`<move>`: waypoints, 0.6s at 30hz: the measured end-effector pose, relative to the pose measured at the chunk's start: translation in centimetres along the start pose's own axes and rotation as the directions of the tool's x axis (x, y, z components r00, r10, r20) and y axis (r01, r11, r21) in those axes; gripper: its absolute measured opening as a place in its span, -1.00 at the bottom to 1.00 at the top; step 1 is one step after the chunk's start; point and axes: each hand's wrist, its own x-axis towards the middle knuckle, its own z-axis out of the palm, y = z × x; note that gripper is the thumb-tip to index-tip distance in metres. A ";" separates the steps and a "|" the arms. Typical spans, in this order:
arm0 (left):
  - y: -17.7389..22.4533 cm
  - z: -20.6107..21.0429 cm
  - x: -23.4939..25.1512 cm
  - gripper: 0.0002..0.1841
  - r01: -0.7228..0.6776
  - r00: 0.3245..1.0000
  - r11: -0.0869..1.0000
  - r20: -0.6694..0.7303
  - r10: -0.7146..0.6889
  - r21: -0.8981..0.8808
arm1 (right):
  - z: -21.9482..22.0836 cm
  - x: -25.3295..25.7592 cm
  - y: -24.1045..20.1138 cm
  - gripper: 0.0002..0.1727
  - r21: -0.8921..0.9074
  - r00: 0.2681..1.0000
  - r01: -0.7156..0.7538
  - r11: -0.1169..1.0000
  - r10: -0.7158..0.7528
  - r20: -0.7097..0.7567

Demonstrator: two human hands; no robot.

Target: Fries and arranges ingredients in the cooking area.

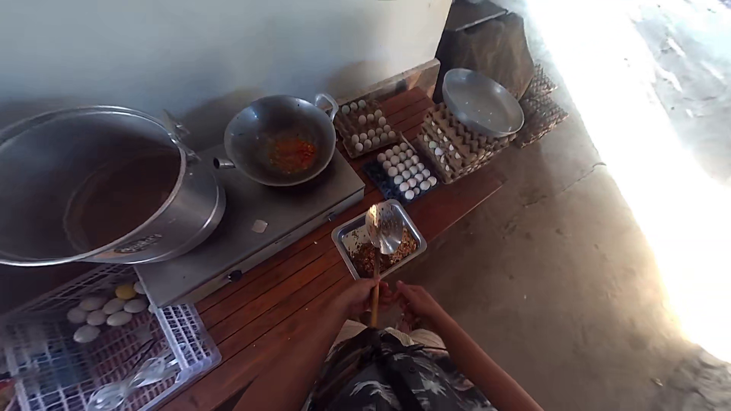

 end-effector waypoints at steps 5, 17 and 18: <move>-0.9 -3.4 -0.3 -0.56 -0.045 0.978 0.991 -0.207 0.019 -0.123 | -4.2 0.8 2.2 -0.55 0.083 0.945 -0.075 0.994 0.098 -0.313; -2.2 -7.3 1.1 -0.51 0.025 0.949 0.992 -0.310 -0.063 -0.124 | -9.5 8.9 1.0 -0.68 -0.262 0.862 -0.184 0.947 0.027 -0.507; -2.3 -7.3 1.1 -0.52 0.038 0.947 0.992 -0.313 -0.074 -0.118 | -10.0 10.4 0.8 -0.68 -0.321 0.864 -0.203 0.925 0.015 -0.504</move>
